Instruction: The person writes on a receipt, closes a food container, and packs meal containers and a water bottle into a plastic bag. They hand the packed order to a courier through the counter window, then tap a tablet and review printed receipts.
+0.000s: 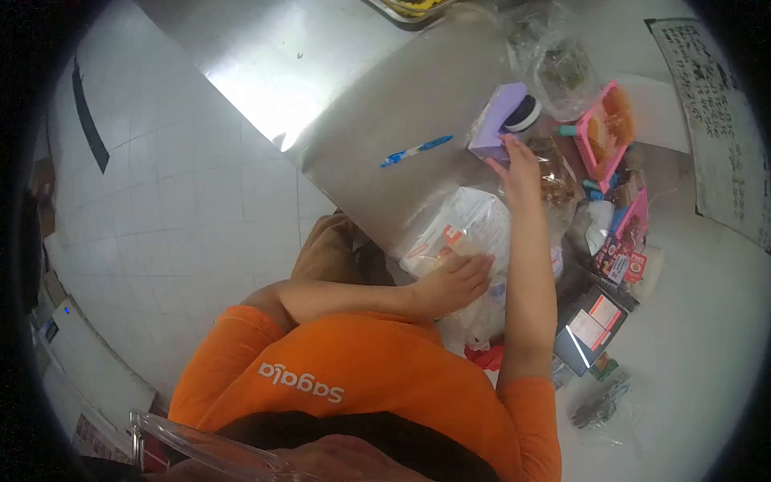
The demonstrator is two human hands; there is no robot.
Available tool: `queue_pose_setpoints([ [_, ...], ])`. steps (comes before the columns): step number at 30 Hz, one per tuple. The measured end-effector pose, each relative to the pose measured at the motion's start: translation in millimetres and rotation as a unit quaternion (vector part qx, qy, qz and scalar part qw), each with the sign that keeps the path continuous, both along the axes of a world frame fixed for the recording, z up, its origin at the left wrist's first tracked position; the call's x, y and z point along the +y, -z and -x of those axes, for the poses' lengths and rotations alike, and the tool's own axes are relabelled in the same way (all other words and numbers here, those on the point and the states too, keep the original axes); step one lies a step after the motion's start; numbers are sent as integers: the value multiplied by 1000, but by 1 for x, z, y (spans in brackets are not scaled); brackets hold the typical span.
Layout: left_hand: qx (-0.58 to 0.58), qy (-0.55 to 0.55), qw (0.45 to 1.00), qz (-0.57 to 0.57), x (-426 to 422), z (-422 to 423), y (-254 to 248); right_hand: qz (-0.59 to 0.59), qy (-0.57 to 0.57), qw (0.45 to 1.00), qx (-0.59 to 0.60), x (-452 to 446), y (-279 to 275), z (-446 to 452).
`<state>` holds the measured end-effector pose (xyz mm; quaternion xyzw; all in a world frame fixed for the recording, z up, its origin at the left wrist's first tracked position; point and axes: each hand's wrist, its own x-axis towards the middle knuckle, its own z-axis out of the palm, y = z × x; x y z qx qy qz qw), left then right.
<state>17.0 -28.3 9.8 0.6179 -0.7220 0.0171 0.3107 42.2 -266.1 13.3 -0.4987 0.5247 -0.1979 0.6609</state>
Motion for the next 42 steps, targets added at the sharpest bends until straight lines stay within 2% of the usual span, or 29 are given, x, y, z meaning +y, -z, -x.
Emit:
queue_pose_setpoints([
  [3, -10, 5, 1000, -1, 3, -3, -1, -34, 36, 995, -89, -3, 3, 8],
  [6, 9, 14, 1000, -10, 1, -1, 4, 54, 34, 990, -128, 19, -9, 20],
  [9, 44, 33, 998, -5, 2, -6, 5, 163, -57, 980, 103, 17, 0, 37],
  [12, 77, 52, 995, -18, 3, -10, 3, 31, -72, 992, 102, 13, 3, 31],
  [15, 90, 53, 994, -14, 1, -10, 4, 3, -62, 994, 88, -1, 8, 36],
  [19, 83, 74, 994, -22, 0, -20, 0, 237, 36, 953, 185, 0, 4, 28],
  [22, 84, 80, 993, -27, 2, -26, -6, 178, 35, 983, 29, 11, -5, 1],
  [24, 94, 96, 989, -62, 1, -29, -13, 100, 77, 992, 5, 8, -1, -2],
  [27, 101, 96, 989, -47, -2, -16, 9, 160, 91, 979, -89, 22, 7, 7],
  [30, 105, 117, 986, -54, -3, -23, 0, 195, 26, 970, -144, 42, 3, 18],
  [32, 107, 103, 986, -76, -3, -24, -7, 198, 5, 979, 43, 45, -4, 17],
  [34, 115, 94, 985, -88, -2, -24, -11, 218, 4, 952, 217, 19, 32, 21],
  [35, 123, 94, 984, -89, 0, -23, -9, 317, 24, 896, 310, 19, 27, 17],
  [36, 129, 101, 983, -84, -1, -21, -7, 405, 54, 818, 406, 20, 19, 12],
  [37, 139, 102, 981, -85, -2, -21, -3, 361, 67, 851, 375, 13, 22, 14],
  [38, 148, 110, 979, -85, -3, -21, 3, 354, 88, 848, 385, 23, 4, 12],
  [39, 131, 107, 983, -67, -5, -20, 6, 340, 60, 871, 351, 20, 6, 22],
  [40, 116, 109, 986, -50, -5, -21, 11, 352, 79, 886, 289, 32, -17, 32],
  [42, 103, 109, 988, -44, -17, -22, 54, 361, 88, 900, 230, 52, -55, 65],
])
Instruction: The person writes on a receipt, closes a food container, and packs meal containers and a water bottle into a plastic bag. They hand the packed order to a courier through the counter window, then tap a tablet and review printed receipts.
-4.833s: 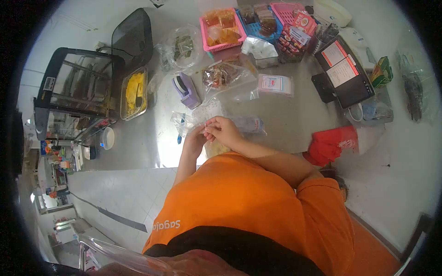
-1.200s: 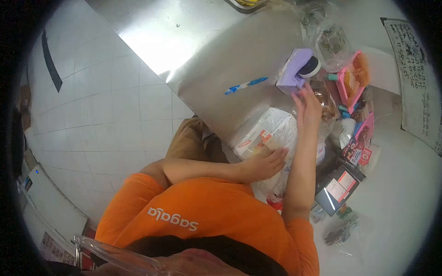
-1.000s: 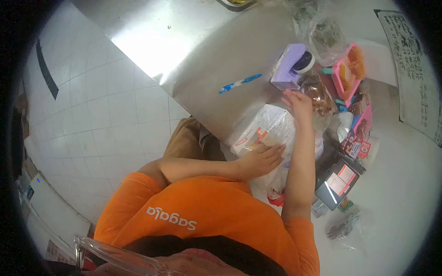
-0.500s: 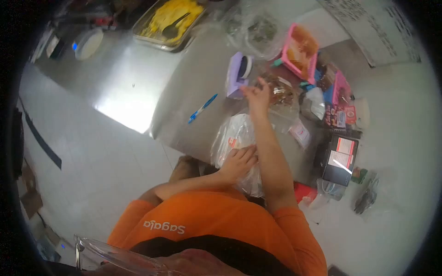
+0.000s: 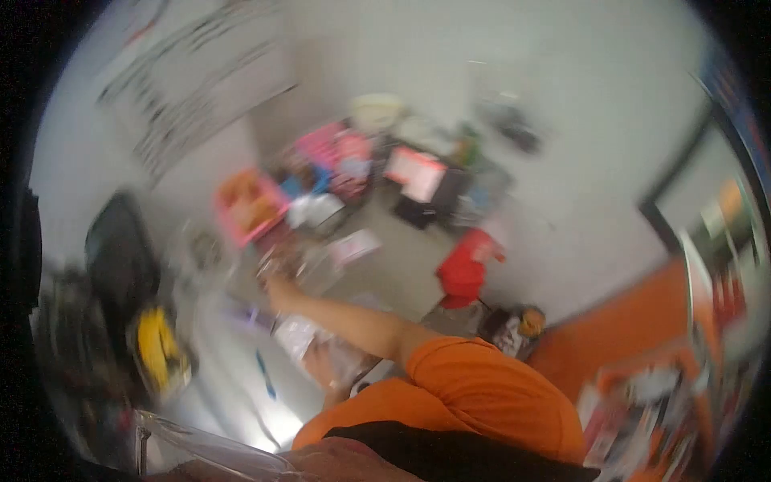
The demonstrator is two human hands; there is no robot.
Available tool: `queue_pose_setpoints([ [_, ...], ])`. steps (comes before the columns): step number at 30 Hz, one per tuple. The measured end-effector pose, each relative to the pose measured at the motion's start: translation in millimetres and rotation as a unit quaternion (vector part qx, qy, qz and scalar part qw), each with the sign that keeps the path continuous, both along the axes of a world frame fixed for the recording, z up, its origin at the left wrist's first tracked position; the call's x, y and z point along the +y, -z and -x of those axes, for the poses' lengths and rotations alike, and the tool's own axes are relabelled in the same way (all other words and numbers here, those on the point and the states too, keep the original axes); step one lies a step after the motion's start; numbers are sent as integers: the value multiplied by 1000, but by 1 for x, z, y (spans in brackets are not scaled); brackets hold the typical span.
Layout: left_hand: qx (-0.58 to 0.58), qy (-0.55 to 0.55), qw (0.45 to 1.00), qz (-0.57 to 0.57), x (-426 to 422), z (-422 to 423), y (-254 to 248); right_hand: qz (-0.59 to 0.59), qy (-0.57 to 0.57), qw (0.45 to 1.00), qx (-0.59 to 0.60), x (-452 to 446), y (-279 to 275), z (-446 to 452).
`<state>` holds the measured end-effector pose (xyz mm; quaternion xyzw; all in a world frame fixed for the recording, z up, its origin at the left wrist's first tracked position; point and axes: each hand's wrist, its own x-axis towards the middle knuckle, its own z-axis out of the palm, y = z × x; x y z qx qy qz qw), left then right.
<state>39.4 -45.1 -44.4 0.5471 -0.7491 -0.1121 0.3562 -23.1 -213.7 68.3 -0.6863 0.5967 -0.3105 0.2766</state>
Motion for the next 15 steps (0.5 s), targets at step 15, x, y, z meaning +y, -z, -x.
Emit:
queue_pose_setpoints([
  [15, 247, 2, 929, 277, -38, 117, -166, 502, 561, 653, -74, 527, -230, 369],
])
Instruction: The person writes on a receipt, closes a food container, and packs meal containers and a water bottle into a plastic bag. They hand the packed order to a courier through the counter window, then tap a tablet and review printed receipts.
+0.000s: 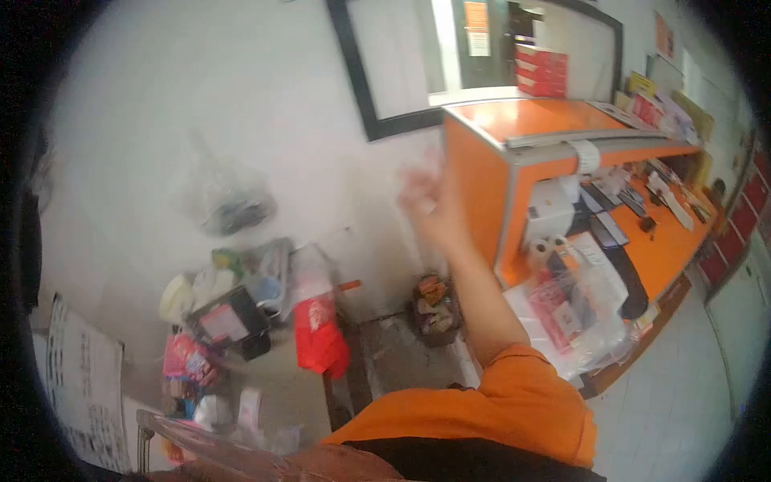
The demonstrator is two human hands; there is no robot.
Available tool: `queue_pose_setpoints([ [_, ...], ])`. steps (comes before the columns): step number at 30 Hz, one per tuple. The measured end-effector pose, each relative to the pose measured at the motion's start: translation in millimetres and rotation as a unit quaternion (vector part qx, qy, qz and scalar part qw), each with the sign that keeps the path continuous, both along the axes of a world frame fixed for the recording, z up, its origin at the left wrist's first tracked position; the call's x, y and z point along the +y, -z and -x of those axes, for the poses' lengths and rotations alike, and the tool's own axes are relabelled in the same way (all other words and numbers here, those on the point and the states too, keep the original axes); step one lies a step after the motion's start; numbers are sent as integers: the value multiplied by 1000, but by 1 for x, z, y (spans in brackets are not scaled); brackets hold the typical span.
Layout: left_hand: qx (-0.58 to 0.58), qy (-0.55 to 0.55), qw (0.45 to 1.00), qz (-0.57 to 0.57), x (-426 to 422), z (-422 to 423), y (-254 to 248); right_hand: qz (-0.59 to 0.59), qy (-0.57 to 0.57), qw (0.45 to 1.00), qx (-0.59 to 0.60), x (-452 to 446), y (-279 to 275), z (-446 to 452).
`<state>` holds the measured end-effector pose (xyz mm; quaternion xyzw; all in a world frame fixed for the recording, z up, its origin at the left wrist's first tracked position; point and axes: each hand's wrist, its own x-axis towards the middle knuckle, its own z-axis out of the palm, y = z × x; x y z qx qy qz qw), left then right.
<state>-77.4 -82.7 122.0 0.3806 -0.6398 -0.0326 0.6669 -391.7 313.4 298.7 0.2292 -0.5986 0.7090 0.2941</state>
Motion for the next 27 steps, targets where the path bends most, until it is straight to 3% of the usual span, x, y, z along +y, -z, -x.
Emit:
queue_pose_setpoints([
  [1, 6, 7, 999, 39, 5, 17, -14, -16, 208, 977, 31, 45, -19, 12],
  [2, 16, 11, 997, 76, 12, 32, -25, 82, 220, 966, 104, 85, -38, 22],
  [3, 24, 29, 994, 102, 21, 48, -35, 121, 338, 926, 117, 117, -54, 26],
  [6, 20, 103, 988, 117, 62, 90, -54, 191, 610, 762, 104, 214, -62, 65],
  [7, -10, 140, 987, 74, 88, 107, -56, 206, 681, 697, 90, 246, -54, 80],
  [10, -70, 260, 963, 6, 155, 152, -71, 224, 746, 624, -60, 307, -35, 104],
  [13, -68, 390, 918, 43, 181, 176, -81, 204, 764, 601, -116, 324, -24, 107],
  [18, -87, 437, 894, 43, 184, 185, -94, 318, 654, 684, -66, 337, -2, 124],
  [20, -98, 460, 882, 36, 184, 180, -96, 287, 651, 695, -100, 310, -12, 102],
  [22, -91, 498, 862, 26, 181, 173, -97, 240, 604, 757, 61, 286, -14, 84],
  [26, -80, 618, 781, -22, 169, 162, -94, 218, 364, 892, 158, 120, -53, 10],
  [27, -89, 647, 756, -46, 163, 156, -94, 202, 277, 933, 112, 73, -53, -10],
])
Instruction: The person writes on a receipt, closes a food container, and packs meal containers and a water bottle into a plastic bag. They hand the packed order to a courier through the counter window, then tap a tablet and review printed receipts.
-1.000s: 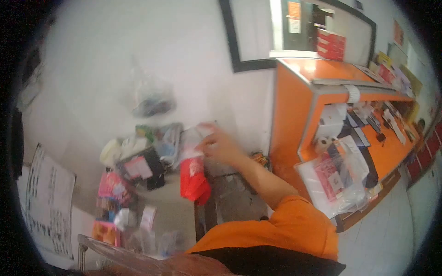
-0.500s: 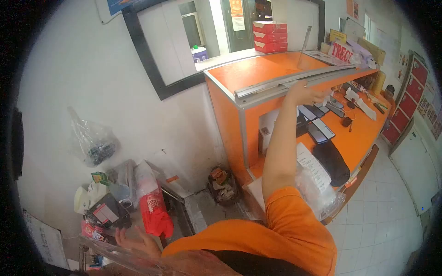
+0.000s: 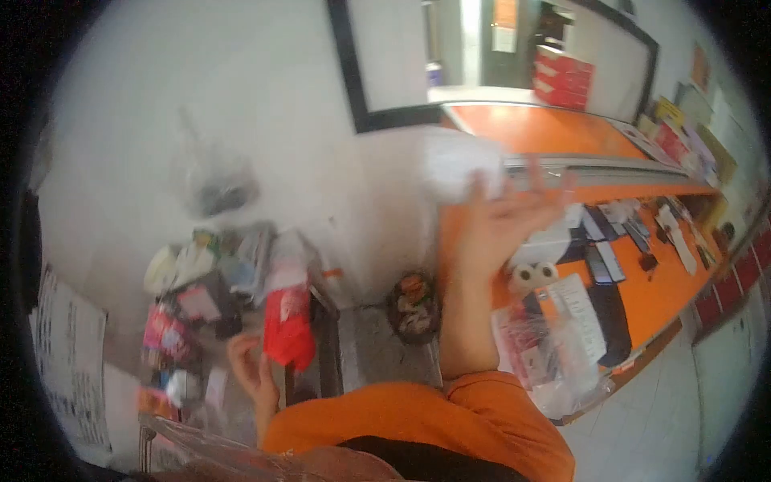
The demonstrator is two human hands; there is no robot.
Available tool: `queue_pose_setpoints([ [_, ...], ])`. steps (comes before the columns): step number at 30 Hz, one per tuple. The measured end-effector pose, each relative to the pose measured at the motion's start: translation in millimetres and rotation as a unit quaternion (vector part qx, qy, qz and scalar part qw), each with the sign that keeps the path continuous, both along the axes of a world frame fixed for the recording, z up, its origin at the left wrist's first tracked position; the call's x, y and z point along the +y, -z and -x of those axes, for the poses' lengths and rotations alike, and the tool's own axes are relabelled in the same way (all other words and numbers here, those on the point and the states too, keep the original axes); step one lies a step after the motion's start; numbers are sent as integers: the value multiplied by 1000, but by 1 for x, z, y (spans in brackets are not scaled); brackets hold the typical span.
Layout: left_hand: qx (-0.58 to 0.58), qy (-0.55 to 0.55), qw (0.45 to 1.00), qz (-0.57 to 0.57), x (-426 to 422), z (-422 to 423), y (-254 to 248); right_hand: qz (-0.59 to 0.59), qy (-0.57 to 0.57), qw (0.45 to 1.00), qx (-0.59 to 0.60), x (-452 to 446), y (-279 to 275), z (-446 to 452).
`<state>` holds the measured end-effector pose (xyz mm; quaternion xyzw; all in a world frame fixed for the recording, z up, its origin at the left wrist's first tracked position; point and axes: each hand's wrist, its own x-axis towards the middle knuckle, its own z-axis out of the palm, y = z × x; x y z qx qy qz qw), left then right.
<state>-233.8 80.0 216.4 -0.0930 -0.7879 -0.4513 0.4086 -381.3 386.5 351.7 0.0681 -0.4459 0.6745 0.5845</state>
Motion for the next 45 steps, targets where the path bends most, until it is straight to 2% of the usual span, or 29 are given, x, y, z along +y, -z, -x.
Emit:
queue_pose_setpoints([
  [1, -31, 49, 998, 6, -6, -4, -4, -21, -104, 994, -34, -45, 4, -21],
  [2, -62, 93, 994, 8, -13, -8, -7, -37, -305, 952, 4, -85, 15, -40],
  [4, -71, 204, 968, -128, -23, -23, -5, -140, -504, 852, 17, -148, 57, -63],
  [5, -96, 195, 940, -263, -28, -33, 6, -186, -574, 797, 12, -176, 81, -73],
  [6, -107, 185, 893, -396, -36, -44, 16, -226, -606, 763, -3, -200, 103, -85],
  [9, -137, 72, 909, -387, -63, -80, 29, -396, -595, 697, -53, -241, 139, -106],
  [12, -117, -6, 896, -428, -90, -117, 20, -279, -714, 615, -187, -283, 137, -147],
  [13, -124, -34, 885, -448, -95, -130, 23, -377, -673, 619, -150, -293, 147, -146],
  [16, -148, -93, 841, -512, -112, -164, 43, -499, -608, 615, -58, -328, 161, -141],
  [17, -149, -111, 875, -448, -118, -174, 47, -501, -622, 601, -31, -342, 169, -132],
  [20, -157, -176, 855, -463, -121, -191, 44, -403, -794, 442, -112, -380, 150, -146],
  [21, -115, -177, 875, -436, -125, -194, 59, -398, -826, 379, -122, -391, 148, -152],
  [25, -128, -196, 845, -481, -127, -216, 75, -345, -901, 137, -225, -433, 172, -182],
  [27, -161, -229, 807, -520, -125, -230, 87, -352, -900, 154, -207, -456, 190, -198],
  [31, -135, -282, 772, -553, -104, -243, 100, -372, -898, 198, -127, -514, 239, -226],
  [37, -166, -381, 697, -584, -88, -254, 148, -564, -797, 213, -26, -570, 299, -266],
  [40, -169, -401, 688, -581, -88, -257, 166, -577, -725, 339, 163, -575, 319, -274],
  [43, -205, -414, 674, -577, -90, -260, 169, -663, -649, 315, 200, -574, 315, -280],
  [45, -222, -419, 669, -572, -91, -260, 171, -695, -603, 338, 199, -573, 315, -287],
])
